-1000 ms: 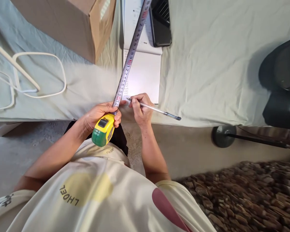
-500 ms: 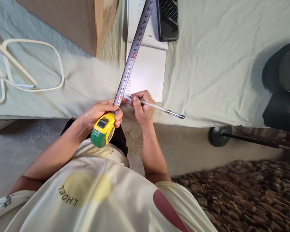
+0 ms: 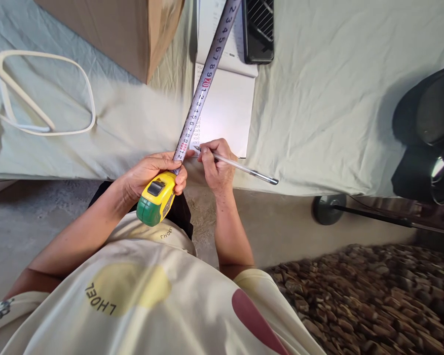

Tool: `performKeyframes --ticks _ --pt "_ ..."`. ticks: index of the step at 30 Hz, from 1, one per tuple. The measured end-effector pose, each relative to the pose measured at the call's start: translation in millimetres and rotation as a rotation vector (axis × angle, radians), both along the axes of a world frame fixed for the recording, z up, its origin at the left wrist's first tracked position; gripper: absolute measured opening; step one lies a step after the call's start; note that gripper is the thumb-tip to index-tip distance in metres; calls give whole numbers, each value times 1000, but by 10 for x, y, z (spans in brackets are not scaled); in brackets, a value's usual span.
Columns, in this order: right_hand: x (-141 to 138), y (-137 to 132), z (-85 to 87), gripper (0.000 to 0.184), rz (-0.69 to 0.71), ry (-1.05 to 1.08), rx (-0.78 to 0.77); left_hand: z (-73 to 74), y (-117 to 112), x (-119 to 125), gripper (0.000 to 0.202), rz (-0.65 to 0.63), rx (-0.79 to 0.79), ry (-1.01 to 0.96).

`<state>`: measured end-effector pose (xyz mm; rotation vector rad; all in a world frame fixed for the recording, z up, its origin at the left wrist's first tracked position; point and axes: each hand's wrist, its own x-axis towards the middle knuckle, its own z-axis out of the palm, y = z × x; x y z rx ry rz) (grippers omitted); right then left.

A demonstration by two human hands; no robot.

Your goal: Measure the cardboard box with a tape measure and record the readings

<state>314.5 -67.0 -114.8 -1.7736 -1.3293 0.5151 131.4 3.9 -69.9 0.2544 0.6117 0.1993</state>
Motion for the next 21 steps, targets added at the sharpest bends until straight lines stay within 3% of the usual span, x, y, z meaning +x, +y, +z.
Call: performKeyframes --ticks 21 --pt "2 -1 -7 19 -9 -17 12 18 -1 -3 30 -14 1 5"
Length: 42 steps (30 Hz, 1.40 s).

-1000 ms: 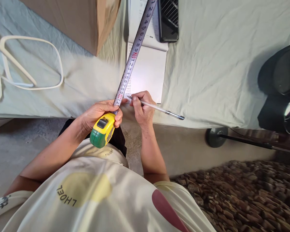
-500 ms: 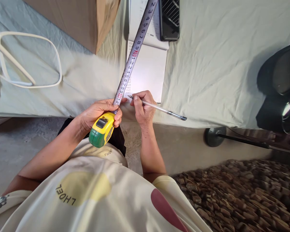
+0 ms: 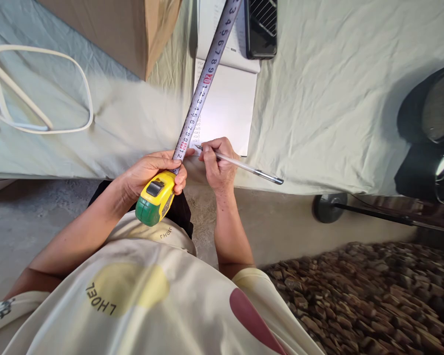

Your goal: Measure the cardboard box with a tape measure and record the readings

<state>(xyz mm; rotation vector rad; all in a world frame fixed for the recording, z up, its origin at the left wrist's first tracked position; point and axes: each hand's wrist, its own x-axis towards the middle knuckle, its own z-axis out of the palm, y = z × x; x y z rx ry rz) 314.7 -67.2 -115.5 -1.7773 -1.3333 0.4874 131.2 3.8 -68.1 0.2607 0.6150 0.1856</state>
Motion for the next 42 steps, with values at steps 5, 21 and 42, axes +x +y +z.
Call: performKeyframes --ticks 5,21,42 --pt "-3 -14 -13 20 -14 -7 37 38 -30 3 32 42 0 32" --pt "3 -1 -21 25 -18 -2 25 71 -28 9 33 27 -12 47" --pt "6 -20 -22 21 -53 -22 39 67 -26 13 35 23 -3 44"
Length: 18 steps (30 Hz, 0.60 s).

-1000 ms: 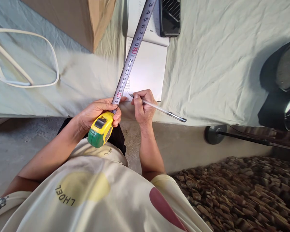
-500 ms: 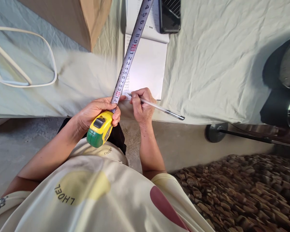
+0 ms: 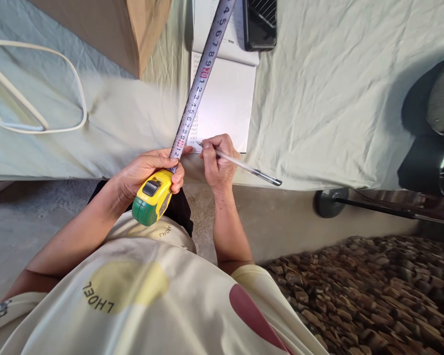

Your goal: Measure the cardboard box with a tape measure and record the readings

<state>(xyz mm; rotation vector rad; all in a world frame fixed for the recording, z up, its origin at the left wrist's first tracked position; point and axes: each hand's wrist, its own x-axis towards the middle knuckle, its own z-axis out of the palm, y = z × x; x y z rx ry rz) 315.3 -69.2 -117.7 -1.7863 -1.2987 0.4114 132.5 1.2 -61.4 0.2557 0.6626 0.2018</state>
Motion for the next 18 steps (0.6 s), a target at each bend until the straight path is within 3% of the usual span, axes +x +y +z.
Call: performKeyframes --ticks 18 --pt "9 -7 -58 21 -48 16 65 17 8 0 33 -21 43 5"
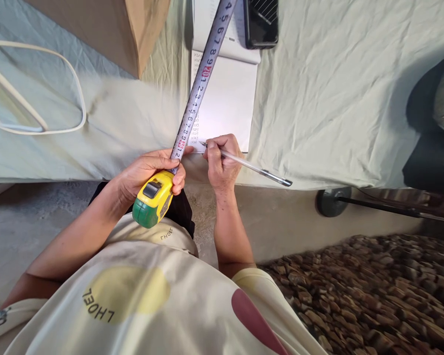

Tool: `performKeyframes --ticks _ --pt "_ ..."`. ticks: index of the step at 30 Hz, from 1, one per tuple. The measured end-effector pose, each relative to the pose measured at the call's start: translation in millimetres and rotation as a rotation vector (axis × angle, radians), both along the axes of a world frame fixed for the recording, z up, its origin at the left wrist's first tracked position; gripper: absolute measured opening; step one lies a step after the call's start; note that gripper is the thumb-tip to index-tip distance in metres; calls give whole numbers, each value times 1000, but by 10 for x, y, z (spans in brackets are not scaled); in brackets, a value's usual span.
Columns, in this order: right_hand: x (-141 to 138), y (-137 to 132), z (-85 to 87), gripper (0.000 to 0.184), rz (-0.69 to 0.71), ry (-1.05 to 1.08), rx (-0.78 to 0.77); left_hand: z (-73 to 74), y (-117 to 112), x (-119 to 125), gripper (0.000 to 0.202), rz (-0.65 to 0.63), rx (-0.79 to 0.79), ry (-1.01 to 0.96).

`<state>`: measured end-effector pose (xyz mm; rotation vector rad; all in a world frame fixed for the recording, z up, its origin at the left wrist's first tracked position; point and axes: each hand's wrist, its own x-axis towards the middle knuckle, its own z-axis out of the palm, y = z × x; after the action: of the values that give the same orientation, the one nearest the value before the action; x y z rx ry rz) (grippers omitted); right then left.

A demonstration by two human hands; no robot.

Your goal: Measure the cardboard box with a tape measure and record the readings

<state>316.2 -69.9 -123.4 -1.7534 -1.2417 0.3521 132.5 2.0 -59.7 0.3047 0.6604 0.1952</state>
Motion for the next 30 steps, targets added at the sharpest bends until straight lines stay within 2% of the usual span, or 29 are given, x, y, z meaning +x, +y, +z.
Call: performKeyframes --ticks 12,21,27,30 --pt "-3 6 14 17 8 10 -38 -11 9 1 35 -14 4 -2" --pt "3 -2 35 25 23 91 33 -35 4 -3 36 -16 1 -10" --pt "-45 -1 57 31 -83 246 217 -154 -64 -52 44 -18 14 -121" --pt "-66 3 148 29 -97 207 233 -252 -149 -127 35 -12 41 -229"
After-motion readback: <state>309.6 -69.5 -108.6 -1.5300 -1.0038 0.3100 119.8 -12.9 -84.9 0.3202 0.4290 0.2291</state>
